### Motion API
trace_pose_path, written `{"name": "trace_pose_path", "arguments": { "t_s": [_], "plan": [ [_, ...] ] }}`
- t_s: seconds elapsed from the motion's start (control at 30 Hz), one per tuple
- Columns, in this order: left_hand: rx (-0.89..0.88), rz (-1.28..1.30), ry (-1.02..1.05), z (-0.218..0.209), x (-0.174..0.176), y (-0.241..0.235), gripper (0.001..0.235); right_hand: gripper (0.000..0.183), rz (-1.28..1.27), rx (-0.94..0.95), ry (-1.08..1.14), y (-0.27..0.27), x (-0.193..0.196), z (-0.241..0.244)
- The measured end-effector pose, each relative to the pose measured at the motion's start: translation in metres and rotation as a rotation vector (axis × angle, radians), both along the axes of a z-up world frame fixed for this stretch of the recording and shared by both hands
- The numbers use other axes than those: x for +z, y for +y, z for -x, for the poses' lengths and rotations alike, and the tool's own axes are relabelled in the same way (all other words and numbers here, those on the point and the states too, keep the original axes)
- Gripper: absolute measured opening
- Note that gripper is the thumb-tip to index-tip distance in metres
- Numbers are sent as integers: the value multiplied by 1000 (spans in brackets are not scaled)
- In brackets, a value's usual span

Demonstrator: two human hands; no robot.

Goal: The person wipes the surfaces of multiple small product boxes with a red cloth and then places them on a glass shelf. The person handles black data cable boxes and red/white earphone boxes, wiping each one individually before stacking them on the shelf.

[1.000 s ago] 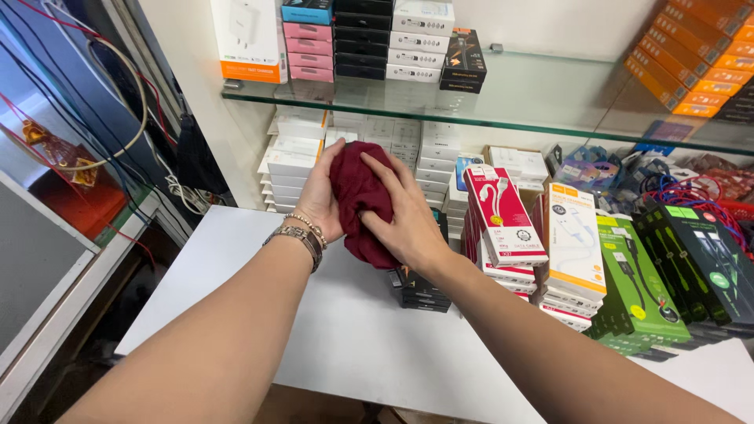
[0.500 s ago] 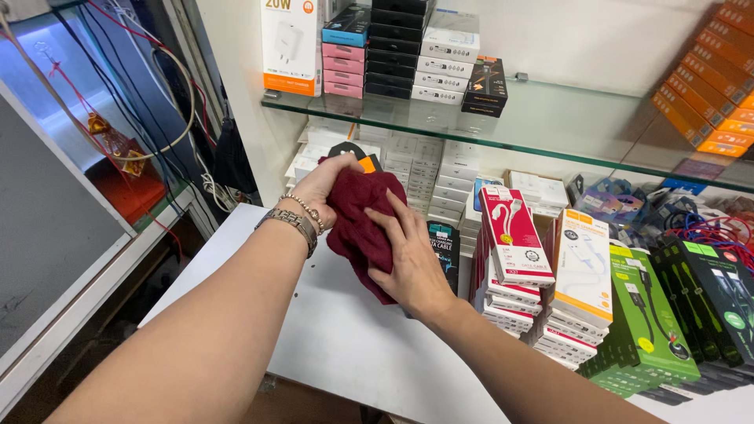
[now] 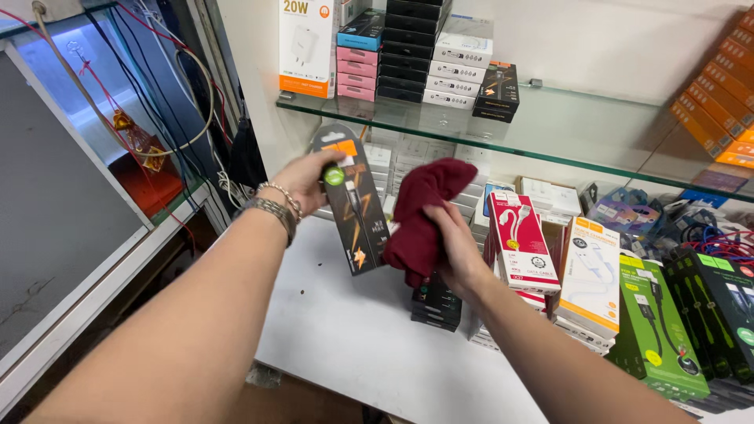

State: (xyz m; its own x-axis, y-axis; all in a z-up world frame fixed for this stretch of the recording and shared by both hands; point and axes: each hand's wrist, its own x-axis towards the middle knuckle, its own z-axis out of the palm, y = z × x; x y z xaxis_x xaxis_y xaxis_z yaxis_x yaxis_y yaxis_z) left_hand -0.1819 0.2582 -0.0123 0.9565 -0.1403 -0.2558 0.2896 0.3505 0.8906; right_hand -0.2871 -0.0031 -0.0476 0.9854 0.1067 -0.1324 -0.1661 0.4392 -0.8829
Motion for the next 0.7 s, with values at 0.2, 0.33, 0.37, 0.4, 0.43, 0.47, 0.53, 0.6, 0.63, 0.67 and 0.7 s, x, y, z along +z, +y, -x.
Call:
{"name": "trace_pose_path", "arguments": {
  "t_s": [0.2,0.33,0.37,0.4,0.43,0.47,0.53,0.6,0.63,0.67,0.7],
  "plan": [
    [430,-360,-185,26,-30,-85,90,59,467,206,-45,41,44,-3],
    [230,-161,-195,33,-22,-105,104,48,90,221,29,41,48,-3],
    [124,93,-209,33,-20,-109,105,47,-15,201,72,39,51,-10],
    [135,52,-167,34,-19,-111,106,47,-120,180,115,38,51,-15],
    [147,14,-125,33,-19,-112,109,47,-103,180,114,37,49,-20],
    [160,-23,-83,33,-20,-112,112,46,-85,180,113,37,46,-24],
    [138,80,-87,32,-23,-110,100,43,-28,190,102,37,33,-24],
    [200,82,-62,27,-20,-94,93,41,40,210,77,40,10,-11],
    [277,36,-35,26,-17,-84,88,42,141,186,28,39,-1,-1],
    [355,-10,-7,26,-14,-79,85,44,242,161,-21,38,-12,12],
    [346,-67,-65,28,-10,-75,82,46,341,137,-69,37,-18,19]
  ]
}}
